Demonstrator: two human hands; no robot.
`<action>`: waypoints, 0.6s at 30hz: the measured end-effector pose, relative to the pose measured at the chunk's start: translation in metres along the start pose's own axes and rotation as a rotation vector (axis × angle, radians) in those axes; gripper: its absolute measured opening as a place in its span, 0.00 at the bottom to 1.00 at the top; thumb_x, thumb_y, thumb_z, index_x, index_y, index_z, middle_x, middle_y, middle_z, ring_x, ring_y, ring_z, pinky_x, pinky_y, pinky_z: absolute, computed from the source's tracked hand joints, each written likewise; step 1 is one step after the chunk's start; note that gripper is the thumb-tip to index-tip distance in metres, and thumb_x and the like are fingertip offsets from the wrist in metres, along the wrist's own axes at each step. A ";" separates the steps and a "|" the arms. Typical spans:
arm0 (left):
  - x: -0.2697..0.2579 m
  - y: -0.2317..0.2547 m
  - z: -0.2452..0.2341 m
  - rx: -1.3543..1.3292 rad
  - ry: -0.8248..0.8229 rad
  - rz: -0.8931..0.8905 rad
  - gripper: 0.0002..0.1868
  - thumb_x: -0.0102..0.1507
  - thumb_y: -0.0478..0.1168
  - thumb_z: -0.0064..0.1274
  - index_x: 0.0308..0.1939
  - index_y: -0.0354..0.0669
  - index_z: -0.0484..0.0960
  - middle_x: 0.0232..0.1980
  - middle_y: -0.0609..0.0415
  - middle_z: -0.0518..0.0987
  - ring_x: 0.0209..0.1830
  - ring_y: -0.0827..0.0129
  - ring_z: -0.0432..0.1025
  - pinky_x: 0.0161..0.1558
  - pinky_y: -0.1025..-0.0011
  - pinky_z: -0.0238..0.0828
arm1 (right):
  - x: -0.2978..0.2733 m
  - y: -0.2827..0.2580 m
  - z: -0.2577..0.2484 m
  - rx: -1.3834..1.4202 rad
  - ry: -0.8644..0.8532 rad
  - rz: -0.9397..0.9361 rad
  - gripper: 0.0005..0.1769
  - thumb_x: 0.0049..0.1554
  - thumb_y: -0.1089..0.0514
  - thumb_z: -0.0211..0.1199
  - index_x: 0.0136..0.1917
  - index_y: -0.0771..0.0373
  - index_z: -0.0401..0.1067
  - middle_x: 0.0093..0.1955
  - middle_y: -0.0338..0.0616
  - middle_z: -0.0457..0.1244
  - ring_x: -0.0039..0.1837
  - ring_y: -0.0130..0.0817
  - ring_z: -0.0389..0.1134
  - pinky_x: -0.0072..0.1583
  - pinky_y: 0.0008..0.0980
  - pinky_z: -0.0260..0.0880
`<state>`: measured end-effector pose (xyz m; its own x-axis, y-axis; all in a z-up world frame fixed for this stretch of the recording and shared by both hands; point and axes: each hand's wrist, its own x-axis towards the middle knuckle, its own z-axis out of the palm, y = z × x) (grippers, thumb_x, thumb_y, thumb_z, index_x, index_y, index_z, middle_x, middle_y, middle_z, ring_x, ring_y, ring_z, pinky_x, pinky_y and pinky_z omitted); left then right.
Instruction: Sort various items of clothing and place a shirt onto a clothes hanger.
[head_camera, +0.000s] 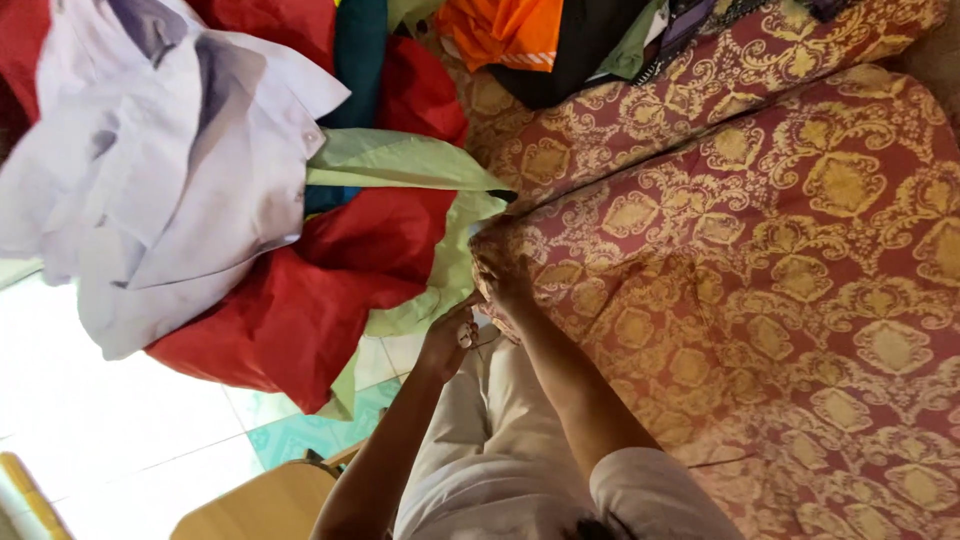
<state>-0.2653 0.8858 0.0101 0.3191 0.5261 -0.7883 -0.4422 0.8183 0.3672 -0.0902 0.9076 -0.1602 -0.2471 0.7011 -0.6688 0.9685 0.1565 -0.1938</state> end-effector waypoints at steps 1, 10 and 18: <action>0.003 -0.004 0.003 -0.007 -0.001 -0.003 0.19 0.71 0.35 0.45 0.65 0.34 0.78 0.36 0.61 0.71 0.33 0.75 0.66 0.37 0.76 0.68 | -0.004 0.007 -0.009 -0.007 -0.009 0.008 0.31 0.60 0.49 0.58 0.76 0.38 0.60 0.87 0.33 0.34 0.86 0.43 0.31 0.78 0.59 0.32; 0.010 -0.001 0.043 -0.020 -0.130 0.005 0.19 0.71 0.35 0.45 0.66 0.40 0.78 0.37 0.60 0.74 0.33 0.76 0.69 0.38 0.75 0.70 | -0.019 0.047 -0.088 -0.072 0.014 0.088 0.34 0.61 0.48 0.57 0.78 0.36 0.53 0.87 0.29 0.33 0.85 0.36 0.32 0.78 0.58 0.34; -0.045 0.023 0.061 -0.040 -0.113 0.031 0.16 0.71 0.37 0.47 0.62 0.45 0.81 0.41 0.63 0.76 0.37 0.77 0.68 0.40 0.74 0.70 | -0.021 0.060 -0.045 0.756 0.239 0.050 0.23 0.66 0.54 0.59 0.73 0.57 0.68 0.71 0.53 0.65 0.63 0.45 0.72 0.67 0.39 0.69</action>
<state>-0.2385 0.8945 0.0845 0.3965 0.5755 -0.7152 -0.4855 0.7927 0.3687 -0.0257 0.9338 -0.1250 -0.1075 0.8384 -0.5344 0.6735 -0.3340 -0.6594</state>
